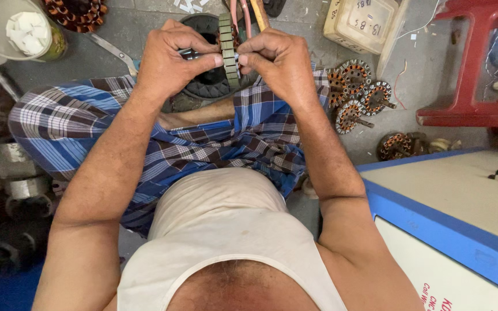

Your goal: The person inserts small white paper insulators into the slots of a fan motor stator and adjusts the metal components by hand and using a screwdriver.

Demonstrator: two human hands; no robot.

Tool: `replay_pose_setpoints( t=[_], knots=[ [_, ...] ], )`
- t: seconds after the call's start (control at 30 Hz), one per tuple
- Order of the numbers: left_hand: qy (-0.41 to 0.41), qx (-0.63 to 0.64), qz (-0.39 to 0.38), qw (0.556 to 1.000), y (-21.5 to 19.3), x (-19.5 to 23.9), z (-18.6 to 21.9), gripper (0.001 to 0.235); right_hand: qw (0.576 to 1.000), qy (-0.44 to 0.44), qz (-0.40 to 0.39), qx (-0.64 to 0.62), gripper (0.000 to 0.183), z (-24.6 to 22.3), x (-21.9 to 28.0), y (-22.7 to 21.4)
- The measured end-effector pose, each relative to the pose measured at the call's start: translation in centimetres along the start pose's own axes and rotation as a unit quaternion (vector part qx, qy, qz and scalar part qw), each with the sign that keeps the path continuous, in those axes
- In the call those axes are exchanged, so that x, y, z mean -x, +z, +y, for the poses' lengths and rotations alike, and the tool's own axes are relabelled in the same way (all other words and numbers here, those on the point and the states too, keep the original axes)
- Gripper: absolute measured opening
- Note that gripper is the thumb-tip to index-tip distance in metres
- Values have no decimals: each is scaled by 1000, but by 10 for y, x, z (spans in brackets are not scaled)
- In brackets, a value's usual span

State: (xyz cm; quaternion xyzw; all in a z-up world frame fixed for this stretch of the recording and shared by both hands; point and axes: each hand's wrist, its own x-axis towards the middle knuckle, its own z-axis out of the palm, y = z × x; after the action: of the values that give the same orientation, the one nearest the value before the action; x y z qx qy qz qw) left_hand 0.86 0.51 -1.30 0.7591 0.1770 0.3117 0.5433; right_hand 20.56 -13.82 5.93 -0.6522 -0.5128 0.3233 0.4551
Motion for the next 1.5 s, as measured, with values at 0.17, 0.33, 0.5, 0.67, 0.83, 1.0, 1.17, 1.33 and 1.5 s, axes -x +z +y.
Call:
replay_pose_setpoints(
  t=[0.17,0.33,0.5,0.67,0.83,1.0,1.17,1.33,1.5],
  knots=[
    [-22,22,-9,999,-2,-4,3,16,999,13,-1,41,6,-7,-2,3],
    [-173,154,-34,972,0,-11,8,14,992,113,-60,22,11,-11,-20,-6],
    [-182,193,-49,963,1,-18,5,14,954,248,-135,-99,31,-8,-47,-18],
    [-216,219,-52,950,5,-18,-1,15,938,280,-179,-95,34,-11,-57,-20],
    [-140,167,-52,975,0,-18,4,16,952,247,-156,-93,37,-25,-51,-21],
    [-94,127,-49,986,-5,-4,8,16,974,176,-68,-125,37,-8,-11,-25],
    [-39,134,-74,988,-22,-5,5,15,979,136,-28,-148,15,17,21,-42],
    [-14,64,-95,993,-32,-3,7,46,959,206,-194,0,22,53,23,-79],
    [47,71,-130,988,-31,-10,5,96,892,273,-153,327,31,144,-4,-48]
  ],
)
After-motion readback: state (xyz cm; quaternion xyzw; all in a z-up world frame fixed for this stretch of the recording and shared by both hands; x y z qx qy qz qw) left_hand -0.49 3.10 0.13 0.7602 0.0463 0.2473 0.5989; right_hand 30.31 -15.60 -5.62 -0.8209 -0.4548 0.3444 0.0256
